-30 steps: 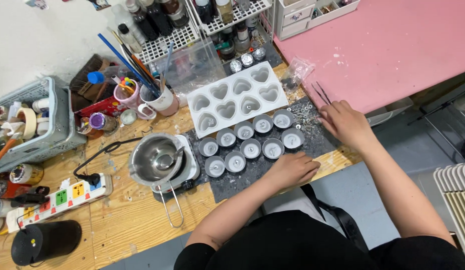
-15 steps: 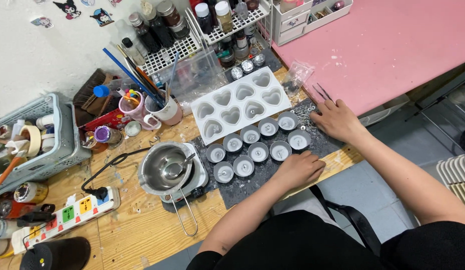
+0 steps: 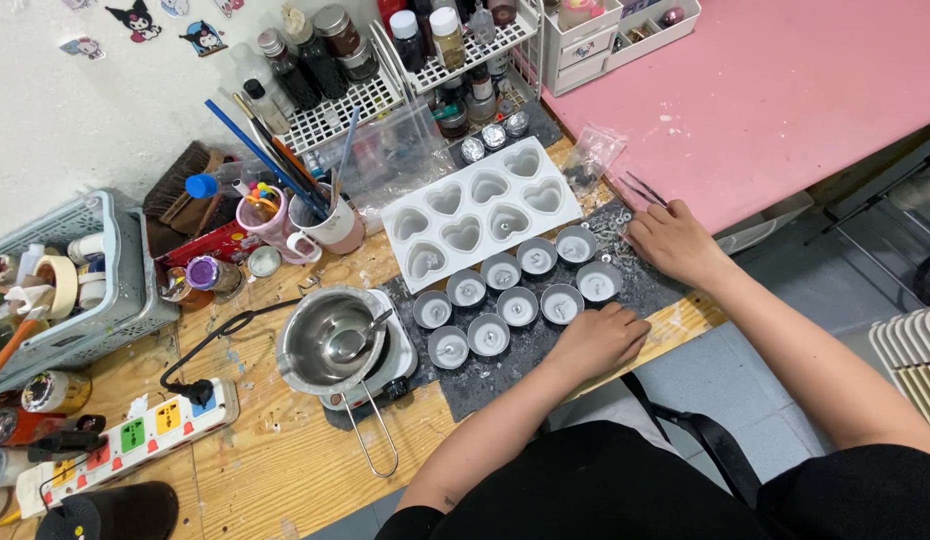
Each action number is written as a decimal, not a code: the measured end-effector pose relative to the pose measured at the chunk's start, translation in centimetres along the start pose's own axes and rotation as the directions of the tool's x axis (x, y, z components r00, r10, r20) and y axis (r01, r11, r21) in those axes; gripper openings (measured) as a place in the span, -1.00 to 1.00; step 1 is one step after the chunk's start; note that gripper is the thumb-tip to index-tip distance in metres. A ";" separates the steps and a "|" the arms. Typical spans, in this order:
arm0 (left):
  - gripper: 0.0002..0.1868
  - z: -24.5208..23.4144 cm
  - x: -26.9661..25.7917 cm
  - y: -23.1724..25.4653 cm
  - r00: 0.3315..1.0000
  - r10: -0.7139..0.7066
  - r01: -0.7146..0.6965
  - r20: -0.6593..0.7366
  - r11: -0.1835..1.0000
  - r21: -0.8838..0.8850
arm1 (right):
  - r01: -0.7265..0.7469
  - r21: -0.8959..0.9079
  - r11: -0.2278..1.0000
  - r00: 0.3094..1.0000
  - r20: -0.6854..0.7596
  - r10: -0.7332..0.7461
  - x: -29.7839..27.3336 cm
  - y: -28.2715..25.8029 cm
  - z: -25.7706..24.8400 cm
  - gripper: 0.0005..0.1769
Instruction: Placing wick tabs and wicks into candle containers on a workbench.
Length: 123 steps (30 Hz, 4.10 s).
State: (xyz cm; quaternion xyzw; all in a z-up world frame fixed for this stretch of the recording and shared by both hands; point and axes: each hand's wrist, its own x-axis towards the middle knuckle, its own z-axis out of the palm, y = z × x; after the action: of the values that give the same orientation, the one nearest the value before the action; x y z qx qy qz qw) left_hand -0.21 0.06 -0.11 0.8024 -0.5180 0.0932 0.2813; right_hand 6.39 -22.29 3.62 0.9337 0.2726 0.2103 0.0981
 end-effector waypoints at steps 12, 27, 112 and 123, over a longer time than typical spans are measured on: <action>-0.79 -1.3 1.0 1.2 0.985 -0.174 0.172 0.015 0.979 0.107 | -0.086 -0.106 0.991 0.996 0.015 0.088 -0.3 -1.4 0.1 -0.85; -0.14 0.4 11.7 -6.7 0.846 -0.449 0.303 0.287 0.848 0.434 | -0.267 -0.194 0.944 0.964 -0.049 0.262 -1.5 -3.1 2.4 -0.86; -0.79 -9.1 7.2 -0.7 0.972 -0.050 0.061 -0.230 0.997 0.043 | -0.172 0.967 -0.188 0.725 0.253 0.641 -4.9 -6.2 -0.3 -0.71; -0.82 -9.4 5.8 -0.2 0.971 -0.080 0.047 -0.225 0.988 -0.145 | 0.011 0.904 -0.428 0.698 0.299 0.650 -4.1 -7.1 -1.6 -0.76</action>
State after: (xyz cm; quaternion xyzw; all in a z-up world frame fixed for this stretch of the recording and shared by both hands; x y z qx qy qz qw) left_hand 3.89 0.81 10.12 0.7809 -0.4610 0.1403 0.3975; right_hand -0.78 -18.58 1.55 0.5791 0.0149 0.1206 -0.8061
